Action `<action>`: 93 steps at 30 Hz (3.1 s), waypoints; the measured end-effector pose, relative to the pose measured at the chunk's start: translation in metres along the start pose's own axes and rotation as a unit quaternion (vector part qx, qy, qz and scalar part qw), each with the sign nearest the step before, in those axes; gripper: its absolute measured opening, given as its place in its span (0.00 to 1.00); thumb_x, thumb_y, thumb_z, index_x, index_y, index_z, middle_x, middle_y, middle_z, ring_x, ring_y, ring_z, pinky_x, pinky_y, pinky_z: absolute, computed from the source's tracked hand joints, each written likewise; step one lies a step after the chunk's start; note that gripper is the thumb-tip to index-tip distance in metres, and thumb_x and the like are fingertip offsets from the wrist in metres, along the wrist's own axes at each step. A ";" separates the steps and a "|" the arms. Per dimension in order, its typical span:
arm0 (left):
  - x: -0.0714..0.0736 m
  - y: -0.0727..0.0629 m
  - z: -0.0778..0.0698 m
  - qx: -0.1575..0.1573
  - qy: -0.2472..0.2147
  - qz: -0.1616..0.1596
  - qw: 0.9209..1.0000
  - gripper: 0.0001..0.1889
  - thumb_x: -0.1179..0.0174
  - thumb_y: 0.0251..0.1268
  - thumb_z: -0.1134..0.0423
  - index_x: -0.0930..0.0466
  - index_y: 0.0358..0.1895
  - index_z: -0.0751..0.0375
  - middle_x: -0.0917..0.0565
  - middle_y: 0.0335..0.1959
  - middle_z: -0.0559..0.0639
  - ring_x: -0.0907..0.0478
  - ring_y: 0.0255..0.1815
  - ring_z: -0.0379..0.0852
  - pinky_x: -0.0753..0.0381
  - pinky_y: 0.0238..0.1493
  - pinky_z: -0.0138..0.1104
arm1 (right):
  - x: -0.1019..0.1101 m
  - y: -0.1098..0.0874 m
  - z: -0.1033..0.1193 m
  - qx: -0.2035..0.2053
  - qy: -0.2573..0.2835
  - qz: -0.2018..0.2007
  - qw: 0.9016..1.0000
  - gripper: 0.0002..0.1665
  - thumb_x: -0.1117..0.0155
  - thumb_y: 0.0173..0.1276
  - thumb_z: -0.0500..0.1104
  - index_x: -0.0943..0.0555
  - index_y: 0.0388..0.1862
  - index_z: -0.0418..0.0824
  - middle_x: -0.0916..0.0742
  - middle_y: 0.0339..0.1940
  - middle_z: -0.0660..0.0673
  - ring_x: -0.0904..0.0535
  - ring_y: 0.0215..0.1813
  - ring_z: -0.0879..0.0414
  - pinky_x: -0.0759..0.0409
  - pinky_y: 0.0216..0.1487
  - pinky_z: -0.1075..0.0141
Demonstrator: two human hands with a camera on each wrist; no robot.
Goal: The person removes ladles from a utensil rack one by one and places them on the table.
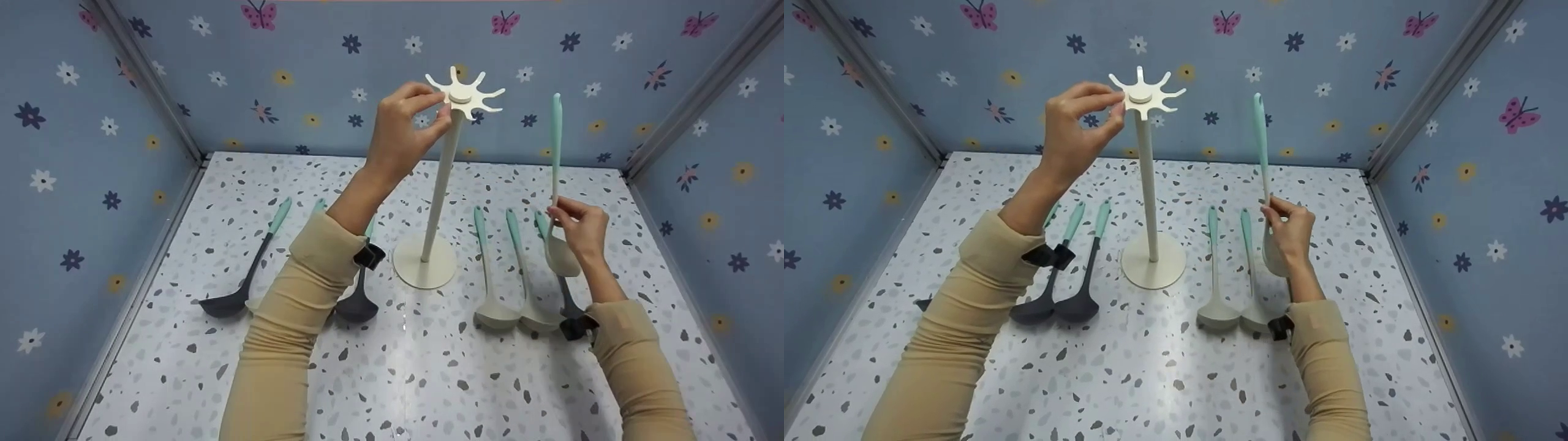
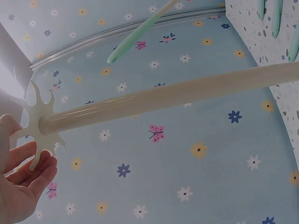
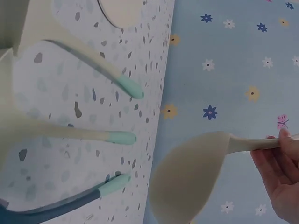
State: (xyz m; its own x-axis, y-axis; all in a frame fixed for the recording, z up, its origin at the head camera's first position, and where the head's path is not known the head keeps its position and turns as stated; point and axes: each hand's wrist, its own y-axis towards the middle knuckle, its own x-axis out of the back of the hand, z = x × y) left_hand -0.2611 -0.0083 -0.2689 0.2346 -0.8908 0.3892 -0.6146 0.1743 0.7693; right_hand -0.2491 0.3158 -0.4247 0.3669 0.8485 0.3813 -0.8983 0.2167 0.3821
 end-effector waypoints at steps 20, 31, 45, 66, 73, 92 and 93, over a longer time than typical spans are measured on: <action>0.000 0.001 -0.002 -0.001 0.003 0.001 1.000 0.13 0.46 0.58 0.65 0.19 0.41 0.70 0.21 0.35 0.57 0.25 0.38 0.44 0.30 0.42 0.24 | 0.046 -0.004 -0.040 -0.097 -0.154 0.035 0.983 0.18 0.41 0.60 0.37 0.23 0.48 0.29 0.18 0.40 0.31 0.26 0.26 0.73 0.25 0.30 0.78; 0.001 -0.001 -0.001 -0.004 0.012 0.002 1.000 0.13 0.47 0.58 0.64 0.19 0.41 0.70 0.21 0.34 0.56 0.26 0.37 0.45 0.30 0.41 0.25 | 0.060 -0.007 -0.069 -0.146 -0.195 0.015 0.970 0.17 0.40 0.58 0.33 0.23 0.46 0.26 0.18 0.37 0.31 0.27 0.21 0.71 0.24 0.20 0.67; 0.001 -0.001 0.000 -0.005 0.014 0.005 1.000 0.14 0.47 0.59 0.63 0.20 0.42 0.69 0.21 0.35 0.56 0.26 0.38 0.44 0.31 0.42 0.24 | 0.074 -0.012 -0.089 -0.178 -0.290 0.063 0.938 0.18 0.43 0.62 0.36 0.24 0.48 0.27 0.20 0.41 0.30 0.22 0.40 0.41 0.24 0.37 0.56; 0.000 0.000 0.000 -0.005 0.004 -0.006 1.000 0.13 0.46 0.58 0.65 0.19 0.41 0.71 0.21 0.34 0.57 0.25 0.37 0.44 0.31 0.41 0.23 | 0.076 -0.021 -0.111 -0.248 -0.320 0.108 0.908 0.18 0.44 0.61 0.34 0.26 0.47 0.22 0.23 0.44 0.25 0.26 0.44 0.35 0.25 0.40 0.50; 0.000 0.000 -0.001 0.001 0.005 0.000 1.000 0.13 0.46 0.58 0.65 0.19 0.41 0.70 0.21 0.35 0.57 0.25 0.38 0.45 0.31 0.42 0.23 | 0.077 -0.022 -0.113 -0.252 -0.321 0.126 0.904 0.18 0.43 0.59 0.34 0.26 0.45 0.20 0.22 0.41 0.25 0.24 0.40 0.35 0.24 0.35 0.53; 0.001 0.000 -0.002 0.000 0.015 0.008 1.000 0.13 0.47 0.58 0.64 0.19 0.42 0.69 0.21 0.35 0.56 0.26 0.38 0.45 0.31 0.42 0.24 | 0.076 -0.025 -0.127 -0.213 -0.398 0.190 0.872 0.17 0.39 0.52 0.34 0.23 0.37 0.19 0.19 0.33 0.27 0.24 0.36 0.34 0.25 0.37 0.51; 0.001 0.000 -0.002 -0.001 0.017 0.007 1.000 0.13 0.46 0.58 0.64 0.19 0.41 0.69 0.21 0.35 0.56 0.26 0.38 0.45 0.31 0.41 0.25 | 0.075 -0.026 -0.127 -0.215 -0.399 0.192 0.870 0.17 0.39 0.51 0.34 0.23 0.36 0.19 0.19 0.32 0.28 0.24 0.35 0.35 0.25 0.37 0.51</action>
State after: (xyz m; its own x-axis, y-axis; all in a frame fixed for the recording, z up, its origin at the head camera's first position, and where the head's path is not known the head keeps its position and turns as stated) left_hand -0.2594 -0.0087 -0.2675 0.2515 -0.8739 0.4159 -0.6157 0.1871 0.7654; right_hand -0.2291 0.4356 -0.5128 -0.0842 0.3299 0.9403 -0.9358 0.2979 -0.1883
